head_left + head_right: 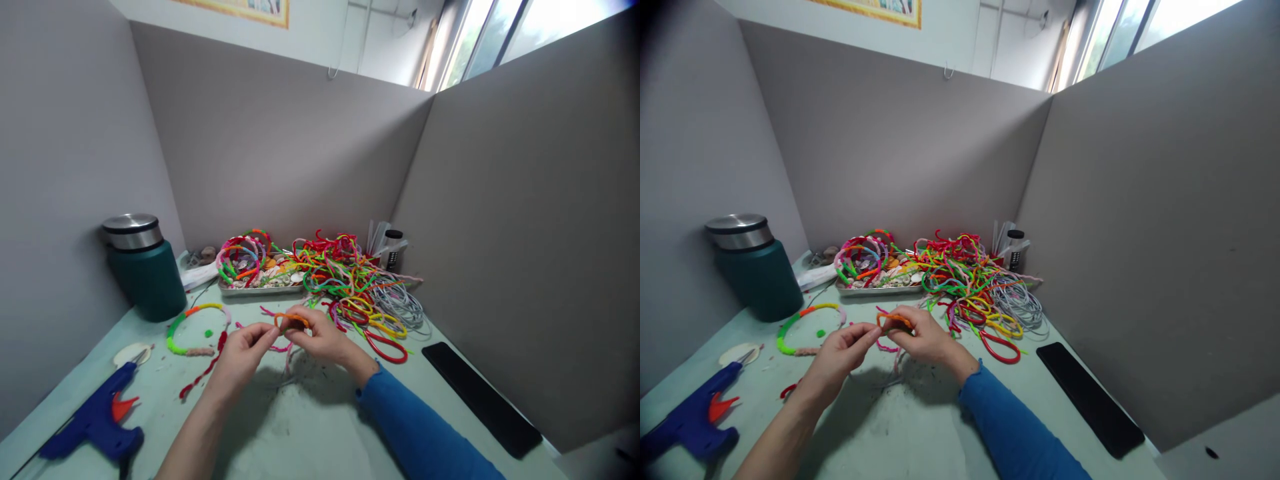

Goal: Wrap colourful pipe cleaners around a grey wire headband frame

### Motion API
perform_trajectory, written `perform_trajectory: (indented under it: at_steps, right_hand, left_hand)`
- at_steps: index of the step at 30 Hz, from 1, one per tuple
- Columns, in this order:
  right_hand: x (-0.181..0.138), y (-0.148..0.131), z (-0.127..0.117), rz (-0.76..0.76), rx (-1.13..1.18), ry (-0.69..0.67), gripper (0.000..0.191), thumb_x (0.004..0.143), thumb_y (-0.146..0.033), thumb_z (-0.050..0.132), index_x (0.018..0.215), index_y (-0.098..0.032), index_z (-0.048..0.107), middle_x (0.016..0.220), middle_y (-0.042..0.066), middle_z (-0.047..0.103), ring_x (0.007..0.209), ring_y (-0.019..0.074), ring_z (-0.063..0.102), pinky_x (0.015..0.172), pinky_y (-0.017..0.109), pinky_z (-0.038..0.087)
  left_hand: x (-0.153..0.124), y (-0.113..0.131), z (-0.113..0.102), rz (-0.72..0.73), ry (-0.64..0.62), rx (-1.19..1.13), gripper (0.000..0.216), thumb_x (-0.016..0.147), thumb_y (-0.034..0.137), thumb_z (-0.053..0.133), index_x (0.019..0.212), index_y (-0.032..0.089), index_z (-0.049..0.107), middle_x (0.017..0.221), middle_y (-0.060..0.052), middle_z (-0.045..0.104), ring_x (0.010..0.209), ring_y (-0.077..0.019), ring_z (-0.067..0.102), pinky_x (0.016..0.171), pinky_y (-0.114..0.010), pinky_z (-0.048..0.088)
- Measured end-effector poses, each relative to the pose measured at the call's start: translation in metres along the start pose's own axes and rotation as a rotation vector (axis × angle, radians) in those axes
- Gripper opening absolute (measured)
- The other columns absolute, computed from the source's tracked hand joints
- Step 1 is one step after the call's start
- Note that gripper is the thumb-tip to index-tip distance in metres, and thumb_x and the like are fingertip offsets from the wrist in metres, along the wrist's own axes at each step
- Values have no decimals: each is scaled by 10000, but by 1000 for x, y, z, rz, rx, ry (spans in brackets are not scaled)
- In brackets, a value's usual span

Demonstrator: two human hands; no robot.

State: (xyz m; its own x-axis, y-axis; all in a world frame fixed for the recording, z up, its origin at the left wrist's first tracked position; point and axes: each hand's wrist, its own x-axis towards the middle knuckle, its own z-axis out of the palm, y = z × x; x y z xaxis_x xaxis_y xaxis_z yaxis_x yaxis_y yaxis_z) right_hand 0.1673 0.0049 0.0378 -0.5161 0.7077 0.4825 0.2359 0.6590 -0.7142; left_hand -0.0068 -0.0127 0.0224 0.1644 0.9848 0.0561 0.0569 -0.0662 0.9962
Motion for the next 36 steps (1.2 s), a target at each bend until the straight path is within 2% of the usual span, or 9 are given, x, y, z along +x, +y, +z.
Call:
perform_trajectory:
  at_steps: [8, 16, 22, 26, 28, 33, 36]
  right_hand:
    - [10, -3, -11, -48, -55, -111, 73, 795, -121, 530, 827, -164, 580, 731, -23, 540, 655, 98, 488, 609, 203, 380]
    - [14, -3, -14, 65, 72, -164, 66, 789, -160, 557, 851, -151, 578, 742, -17, 543, 664, 94, 484, 614, 198, 381]
    - [12, -1, -14, 155, 178, -179, 138, 828, -251, 535, 918, -160, 587, 792, -2, 553, 671, 99, 479, 610, 206, 391]
    - [14, 0, -10, 177, 203, -81, 212, 792, -313, 600, 943, -163, 602, 829, 9, 580, 734, 118, 510, 649, 217, 403]
    - [16, 0, -7, 161, 223, -10, 192, 784, -301, 609, 904, -153, 625, 826, 16, 594, 751, 122, 520, 670, 220, 404]
    - [19, 1, -1, 202, 233, 124, 206, 813, -309, 552, 750, -137, 644, 621, -16, 538, 559, 85, 452, 538, 201, 359]
    - [18, 1, 0, 228, 235, 174, 211, 805, -310, 549, 715, -139, 636, 581, -22, 524, 517, 77, 430, 499, 197, 335]
  left_hand:
    - [-1, -2, 0, 1, 28, -26, 348, 698, 484, 639, 745, 139, 641, 470, 82, 305, 436, -55, 212, 410, -194, 141]
    - [2, -7, 2, -45, 53, -100, 382, 681, 497, 655, 759, 124, 634, 437, 102, 269, 414, -47, 176, 403, -202, 115]
    - [1, -3, 2, -69, 54, -101, 384, 673, 491, 663, 774, 121, 635, 453, 98, 293, 418, -45, 186, 403, -200, 121]
    - [1, -3, 4, -42, 67, -18, 365, 687, 479, 652, 762, 121, 641, 485, 84, 339, 439, -46, 215, 414, -193, 144]
    - [1, -5, 6, -24, 82, 36, 350, 689, 468, 648, 740, 122, 643, 511, 67, 390, 455, -50, 247, 421, -189, 171]
    - [1, -7, 9, 42, 102, 119, 306, 691, 430, 643, 727, 126, 653, 600, 15, 526, 548, -88, 394, 496, -190, 289]
    - [0, -7, 10, 61, 98, 144, 289, 694, 414, 635, 739, 129, 661, 620, 4, 556, 577, -104, 434, 528, -198, 321]
